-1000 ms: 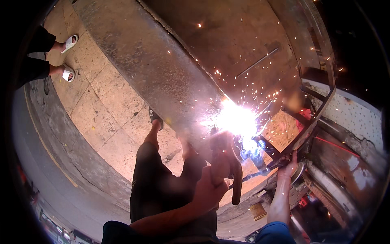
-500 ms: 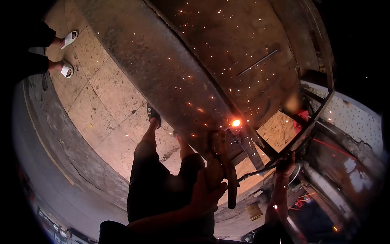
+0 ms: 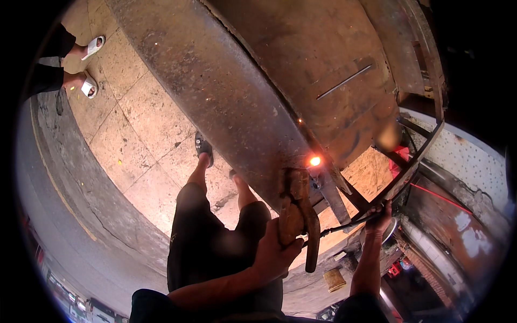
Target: The person welds a metal frame using a welding torch, then positions a metal sheet onto the frame with assistance from another person. Finally, the person attaches a wire basket to the front of a red scooter.
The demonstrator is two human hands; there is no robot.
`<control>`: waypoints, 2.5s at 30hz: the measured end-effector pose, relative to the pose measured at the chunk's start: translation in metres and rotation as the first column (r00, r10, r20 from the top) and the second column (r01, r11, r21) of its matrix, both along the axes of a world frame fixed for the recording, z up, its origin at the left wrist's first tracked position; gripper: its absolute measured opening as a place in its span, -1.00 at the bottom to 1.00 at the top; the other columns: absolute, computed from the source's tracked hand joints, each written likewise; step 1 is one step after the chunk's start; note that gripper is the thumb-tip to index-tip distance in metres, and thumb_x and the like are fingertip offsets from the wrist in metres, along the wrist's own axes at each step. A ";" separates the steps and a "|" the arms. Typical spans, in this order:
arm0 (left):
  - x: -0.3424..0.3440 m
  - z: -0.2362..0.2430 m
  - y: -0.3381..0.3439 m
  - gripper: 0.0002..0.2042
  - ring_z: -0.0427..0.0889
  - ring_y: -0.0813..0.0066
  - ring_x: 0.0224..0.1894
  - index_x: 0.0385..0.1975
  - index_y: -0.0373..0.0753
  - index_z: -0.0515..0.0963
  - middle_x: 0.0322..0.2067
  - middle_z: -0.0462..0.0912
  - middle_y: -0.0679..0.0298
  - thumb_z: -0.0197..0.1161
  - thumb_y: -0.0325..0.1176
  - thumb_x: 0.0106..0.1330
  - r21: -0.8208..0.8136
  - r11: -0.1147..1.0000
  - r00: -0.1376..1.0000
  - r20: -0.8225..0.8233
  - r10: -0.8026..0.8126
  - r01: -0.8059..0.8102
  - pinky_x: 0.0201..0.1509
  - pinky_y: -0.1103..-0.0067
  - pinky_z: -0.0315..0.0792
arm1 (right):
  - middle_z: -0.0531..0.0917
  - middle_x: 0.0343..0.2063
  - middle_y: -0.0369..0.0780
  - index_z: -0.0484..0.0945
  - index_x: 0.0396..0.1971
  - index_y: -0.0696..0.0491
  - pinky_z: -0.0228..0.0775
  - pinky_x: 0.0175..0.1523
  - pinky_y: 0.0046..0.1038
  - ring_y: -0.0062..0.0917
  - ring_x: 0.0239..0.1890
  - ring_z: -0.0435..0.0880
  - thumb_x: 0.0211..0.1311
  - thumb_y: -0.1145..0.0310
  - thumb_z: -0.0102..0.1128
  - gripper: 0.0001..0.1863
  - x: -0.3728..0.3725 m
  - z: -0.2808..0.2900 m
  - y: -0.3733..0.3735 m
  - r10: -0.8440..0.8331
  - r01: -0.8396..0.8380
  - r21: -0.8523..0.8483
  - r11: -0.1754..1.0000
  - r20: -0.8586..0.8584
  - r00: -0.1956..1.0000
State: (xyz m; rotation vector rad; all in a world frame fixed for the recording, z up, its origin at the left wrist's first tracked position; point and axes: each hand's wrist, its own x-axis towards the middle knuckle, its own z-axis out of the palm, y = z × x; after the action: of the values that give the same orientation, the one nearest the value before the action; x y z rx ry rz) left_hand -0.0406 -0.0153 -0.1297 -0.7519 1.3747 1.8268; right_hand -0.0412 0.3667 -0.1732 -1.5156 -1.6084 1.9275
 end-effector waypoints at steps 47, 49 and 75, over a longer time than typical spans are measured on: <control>0.241 0.042 0.091 -0.29 0.51 0.55 -0.35 0.28 -0.14 0.05 -0.30 0.44 0.30 0.18 -0.69 0.11 0.507 0.630 0.779 0.147 0.609 -0.588 -0.37 0.60 0.47 | 0.32 -0.73 -0.45 0.42 -0.42 -0.12 0.12 -0.64 -0.56 -0.63 -0.72 0.30 0.29 0.06 0.07 -0.77 0.051 -0.015 0.074 0.272 -0.286 0.125 0.950 0.118 0.955; 0.258 0.027 0.112 -0.31 0.52 0.55 -0.34 0.26 -0.14 0.08 -0.27 0.45 0.28 0.17 -0.68 0.12 0.496 0.626 0.757 0.103 0.646 -0.602 -0.37 0.60 0.48 | 0.28 -0.73 -0.46 0.39 -0.45 -0.13 0.09 -0.64 -0.57 -0.66 -0.72 0.27 0.30 0.00 0.06 -0.72 0.050 -0.019 0.073 0.270 -0.274 0.087 0.958 0.054 0.961; 0.342 -0.055 0.320 -0.53 0.50 0.51 -0.57 0.04 -0.28 0.22 -0.47 0.46 0.26 0.28 -0.53 0.16 0.134 0.644 0.572 -0.351 0.741 -0.753 -0.56 0.59 0.46 | 0.62 -0.31 -0.36 0.55 -0.20 -0.10 0.40 -0.34 -0.30 -0.45 -0.34 0.59 0.07 -0.01 0.32 -0.62 -0.009 -0.064 0.090 0.380 -0.389 -0.053 0.920 -0.121 0.917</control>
State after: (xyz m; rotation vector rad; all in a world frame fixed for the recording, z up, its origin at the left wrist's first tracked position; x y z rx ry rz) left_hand 0.3017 0.3050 -0.1848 -1.1759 1.4274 2.7504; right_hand -0.0498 0.4563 -0.2376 -1.1555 -1.9178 2.2494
